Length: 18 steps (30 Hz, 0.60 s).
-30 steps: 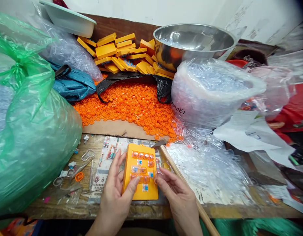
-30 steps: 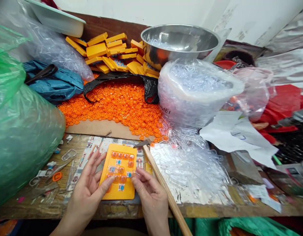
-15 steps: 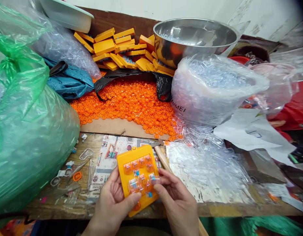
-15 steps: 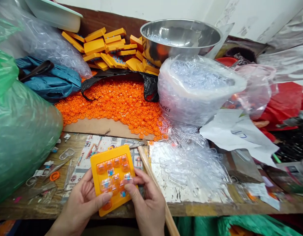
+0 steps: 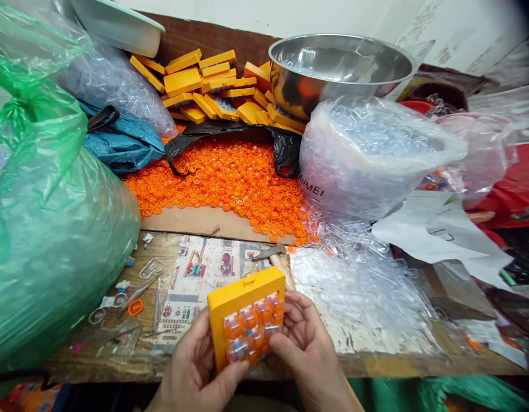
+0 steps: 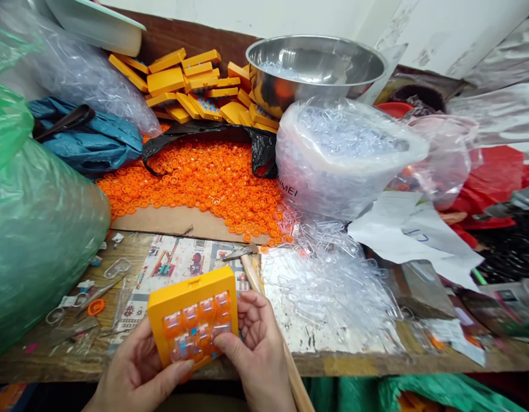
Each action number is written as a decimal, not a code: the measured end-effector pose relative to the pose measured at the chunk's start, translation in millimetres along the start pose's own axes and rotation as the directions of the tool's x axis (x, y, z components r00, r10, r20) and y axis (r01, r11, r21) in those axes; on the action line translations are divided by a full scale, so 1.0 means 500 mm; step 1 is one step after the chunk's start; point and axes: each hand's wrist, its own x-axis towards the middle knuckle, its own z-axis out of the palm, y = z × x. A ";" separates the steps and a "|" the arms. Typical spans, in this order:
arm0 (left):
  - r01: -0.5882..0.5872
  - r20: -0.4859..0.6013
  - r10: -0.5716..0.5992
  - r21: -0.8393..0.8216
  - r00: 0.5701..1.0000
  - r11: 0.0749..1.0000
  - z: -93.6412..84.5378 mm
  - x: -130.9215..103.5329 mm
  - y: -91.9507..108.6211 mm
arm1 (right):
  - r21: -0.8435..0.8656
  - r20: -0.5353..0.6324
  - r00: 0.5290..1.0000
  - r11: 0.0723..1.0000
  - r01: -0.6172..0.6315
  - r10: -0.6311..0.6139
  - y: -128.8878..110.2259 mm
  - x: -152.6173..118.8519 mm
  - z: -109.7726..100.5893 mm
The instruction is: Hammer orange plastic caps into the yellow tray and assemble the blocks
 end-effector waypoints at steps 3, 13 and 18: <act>0.064 0.062 -0.058 -0.086 0.996 0.994 0.006 -0.003 0.004 | 0.020 0.040 0.999 0.999 -0.027 0.026 -0.001 -0.003 0.001; 0.247 0.088 -0.231 -0.344 0.969 0.906 0.011 0.002 0.050 | -0.751 0.378 0.821 0.378 0.542 -0.427 -0.069 0.031 -0.066; 0.258 0.136 -0.219 -0.486 0.966 0.835 0.014 0.012 0.066 | -0.742 0.667 0.640 -0.252 0.622 -0.382 -0.091 0.121 -0.107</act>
